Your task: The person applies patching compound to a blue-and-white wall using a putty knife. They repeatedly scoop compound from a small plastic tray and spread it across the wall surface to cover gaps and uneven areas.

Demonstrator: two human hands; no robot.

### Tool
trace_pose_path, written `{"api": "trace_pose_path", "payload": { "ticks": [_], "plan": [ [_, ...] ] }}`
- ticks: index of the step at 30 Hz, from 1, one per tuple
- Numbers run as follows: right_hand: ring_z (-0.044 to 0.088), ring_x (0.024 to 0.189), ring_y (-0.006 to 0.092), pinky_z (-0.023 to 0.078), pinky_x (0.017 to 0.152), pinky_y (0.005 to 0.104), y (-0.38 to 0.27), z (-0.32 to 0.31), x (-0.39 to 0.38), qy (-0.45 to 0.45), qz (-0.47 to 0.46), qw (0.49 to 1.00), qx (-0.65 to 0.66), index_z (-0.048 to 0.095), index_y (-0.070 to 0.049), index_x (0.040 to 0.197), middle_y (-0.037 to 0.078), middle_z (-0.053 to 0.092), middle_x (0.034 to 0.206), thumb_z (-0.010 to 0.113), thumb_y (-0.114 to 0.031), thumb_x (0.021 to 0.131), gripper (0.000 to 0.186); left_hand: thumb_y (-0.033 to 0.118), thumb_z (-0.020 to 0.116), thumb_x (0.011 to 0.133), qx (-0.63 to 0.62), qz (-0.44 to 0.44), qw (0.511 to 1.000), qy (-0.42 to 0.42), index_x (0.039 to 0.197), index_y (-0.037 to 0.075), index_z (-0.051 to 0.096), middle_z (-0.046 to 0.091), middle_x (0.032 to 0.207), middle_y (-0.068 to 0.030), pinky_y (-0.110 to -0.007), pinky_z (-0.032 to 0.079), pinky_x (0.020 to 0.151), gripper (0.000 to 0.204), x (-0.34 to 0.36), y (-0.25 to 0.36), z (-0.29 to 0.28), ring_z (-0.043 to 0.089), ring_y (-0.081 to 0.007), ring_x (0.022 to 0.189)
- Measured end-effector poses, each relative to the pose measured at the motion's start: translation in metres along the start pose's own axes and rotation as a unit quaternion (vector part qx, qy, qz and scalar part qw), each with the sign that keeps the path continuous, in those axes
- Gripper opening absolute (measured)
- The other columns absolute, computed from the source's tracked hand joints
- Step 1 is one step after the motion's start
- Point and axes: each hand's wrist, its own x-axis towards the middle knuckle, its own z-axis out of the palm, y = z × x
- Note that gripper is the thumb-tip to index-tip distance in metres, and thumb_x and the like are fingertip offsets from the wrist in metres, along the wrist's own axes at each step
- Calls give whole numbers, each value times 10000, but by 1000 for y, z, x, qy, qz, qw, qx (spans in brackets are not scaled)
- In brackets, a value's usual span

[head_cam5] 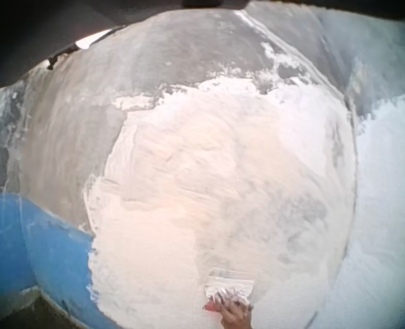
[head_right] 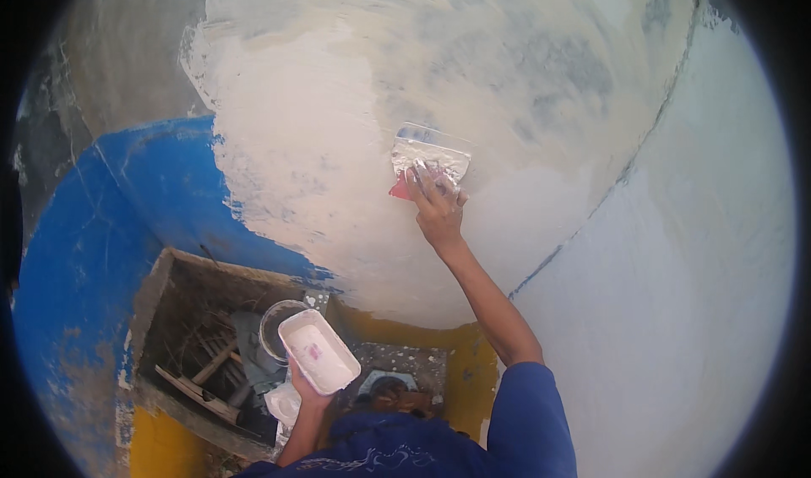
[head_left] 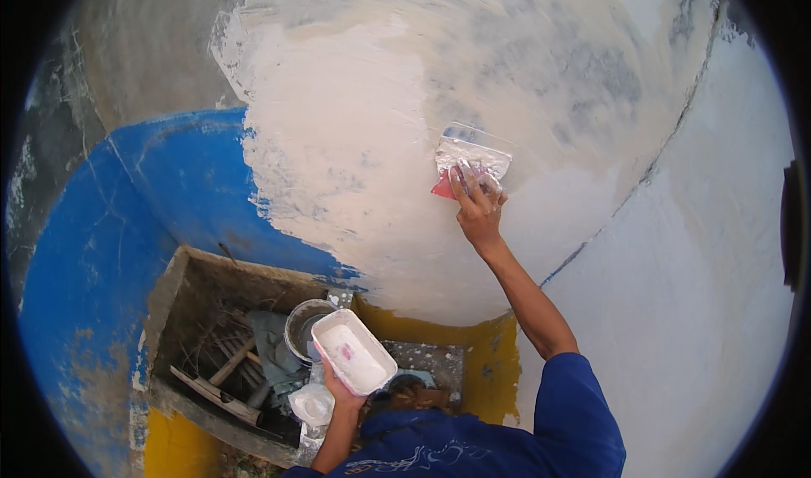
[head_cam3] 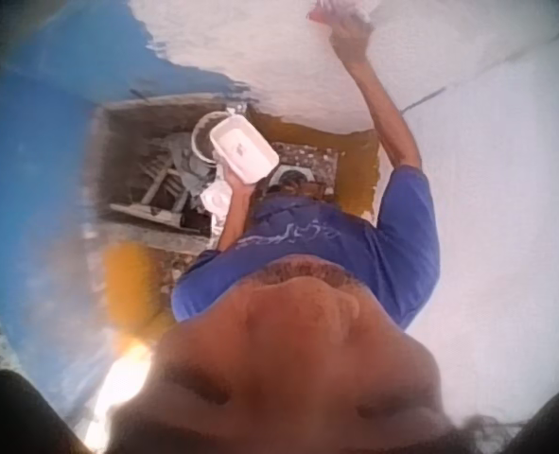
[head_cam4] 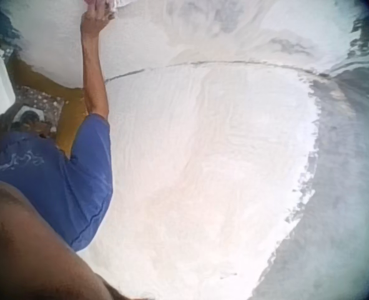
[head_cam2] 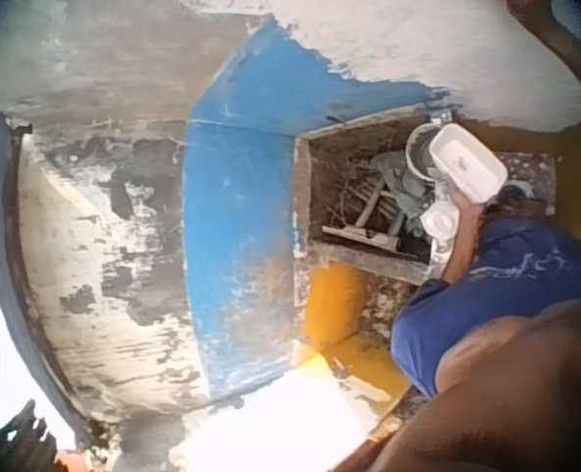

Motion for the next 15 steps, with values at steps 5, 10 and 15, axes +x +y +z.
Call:
{"api": "trace_pose_path", "payload": {
  "ticks": [5, 10, 15],
  "plan": [
    [520, 1151, 237, 305, 908, 412, -38, -17, -73, -119, 17, 989, 89, 634, -209, 1341, -7, 602, 1389, 600, 58, 701, 694, 608, 438, 993, -20, 8, 1000, 17, 1523, 161, 362, 488, 1469, -88, -590, 420, 1091, 698, -1, 0, -7, 500, -345, 1326],
    [571, 1122, 282, 389, 937, 405, -4, -80, 10, 2, 30, 983, 182, 687, -137, 1272, 39, 679, 1254, 561, 131, 683, 660, 607, 428, 996, -21, 19, 1000, 11, 1524, 164, 364, 486, 1472, -86, -585, 418, 1094, 692, -2, 3, -7, 500, -343, 1326],
    [563, 1143, 301, 418, 932, 418, 51, -107, 91, 77, 21, 995, 65, 678, -116, 1287, 65, 667, 1260, 562, 147, 669, 682, 604, 420, 999, -10, 16, 1000, 20, 1532, 168, 352, 465, 1495, -94, -590, 411, 1099, 692, -4, -1, -8, 492, -351, 1337]
  ]
}}
